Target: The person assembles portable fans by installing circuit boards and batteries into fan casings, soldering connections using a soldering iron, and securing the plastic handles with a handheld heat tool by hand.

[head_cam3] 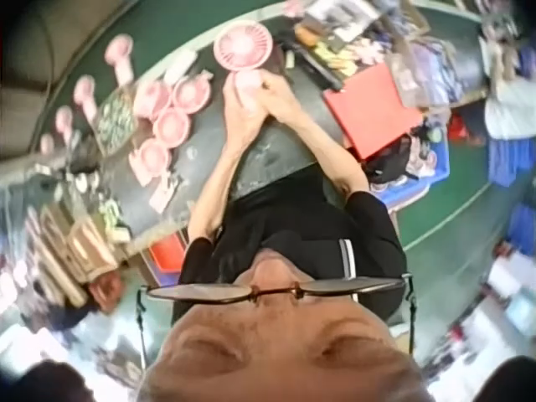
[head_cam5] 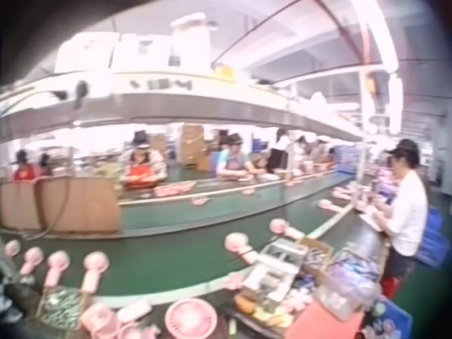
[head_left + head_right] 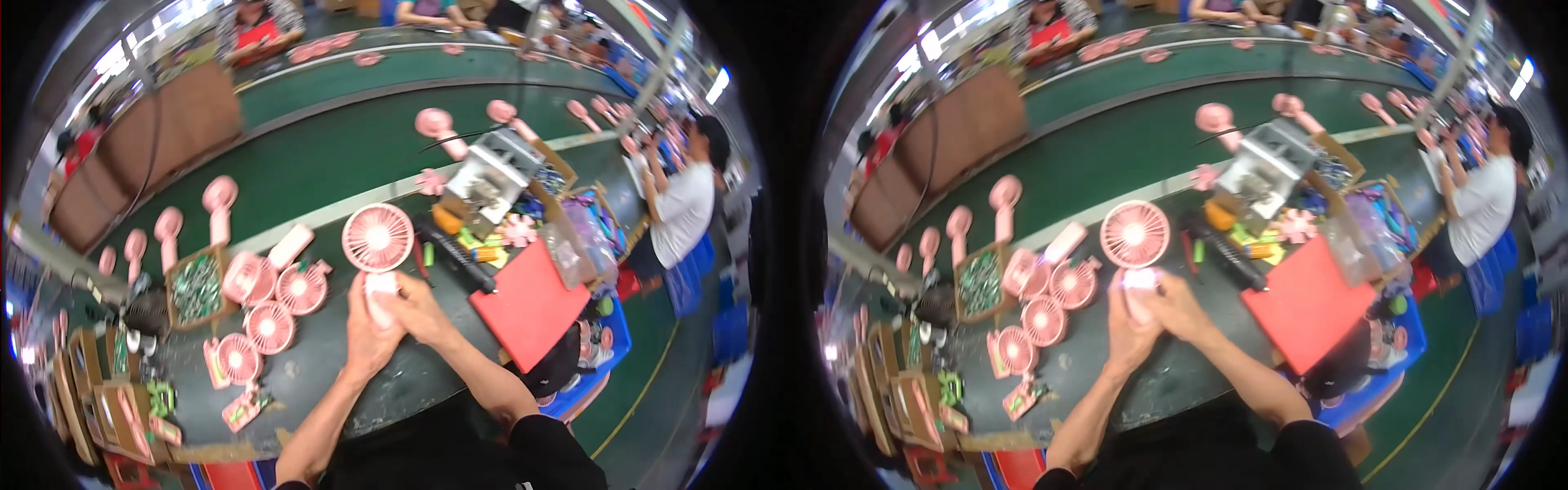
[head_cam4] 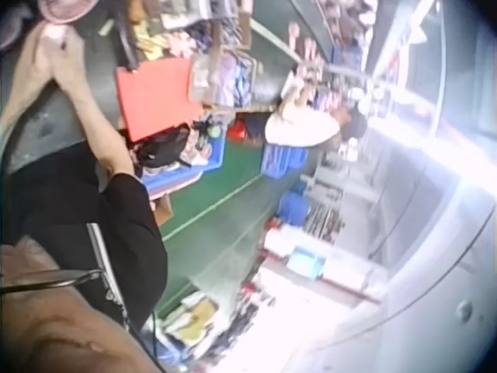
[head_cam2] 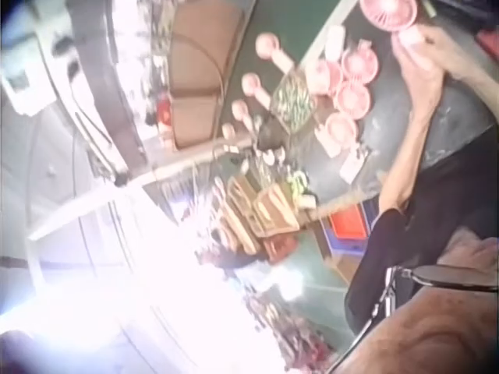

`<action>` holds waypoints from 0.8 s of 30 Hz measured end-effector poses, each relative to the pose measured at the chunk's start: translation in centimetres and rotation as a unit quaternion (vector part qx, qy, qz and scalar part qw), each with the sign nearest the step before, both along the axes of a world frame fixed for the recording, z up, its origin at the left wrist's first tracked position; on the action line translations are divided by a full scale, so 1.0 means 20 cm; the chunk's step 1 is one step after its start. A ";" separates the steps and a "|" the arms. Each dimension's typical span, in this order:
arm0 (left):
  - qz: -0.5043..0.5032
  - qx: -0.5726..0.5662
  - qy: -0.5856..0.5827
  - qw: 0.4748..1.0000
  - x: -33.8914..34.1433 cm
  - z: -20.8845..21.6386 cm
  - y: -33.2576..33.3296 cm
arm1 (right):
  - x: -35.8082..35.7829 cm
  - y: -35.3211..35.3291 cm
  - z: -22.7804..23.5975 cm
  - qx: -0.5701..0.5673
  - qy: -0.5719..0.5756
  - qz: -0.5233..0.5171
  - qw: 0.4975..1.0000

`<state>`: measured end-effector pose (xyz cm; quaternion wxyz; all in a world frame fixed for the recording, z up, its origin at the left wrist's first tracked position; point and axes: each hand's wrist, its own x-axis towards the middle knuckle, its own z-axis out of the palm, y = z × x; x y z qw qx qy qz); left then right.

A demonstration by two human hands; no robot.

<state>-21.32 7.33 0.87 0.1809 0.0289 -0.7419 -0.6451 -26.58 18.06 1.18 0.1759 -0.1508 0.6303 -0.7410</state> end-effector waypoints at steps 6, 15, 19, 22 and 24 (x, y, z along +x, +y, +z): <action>0.043 -0.015 -0.007 0.999 0.17 -0.15 -0.19 | -0.08 -0.09 0.04 -0.064 0.003 -0.029 0.998; 0.049 -0.095 -0.006 0.994 0.16 -0.16 -0.21 | -0.09 -0.14 0.04 -0.079 0.008 0.004 0.997; 0.047 -0.087 -0.018 0.995 0.15 -0.15 -0.22 | -0.10 -0.18 0.05 -0.092 0.010 -0.009 0.996; 0.044 -0.068 -0.019 0.997 0.13 -0.17 -0.22 | -0.11 -0.19 0.05 -0.076 0.000 -0.013 0.997; 0.044 -0.063 -0.024 0.997 0.13 -0.17 -0.22 | -0.12 -0.20 0.04 -0.089 -0.002 -0.017 0.996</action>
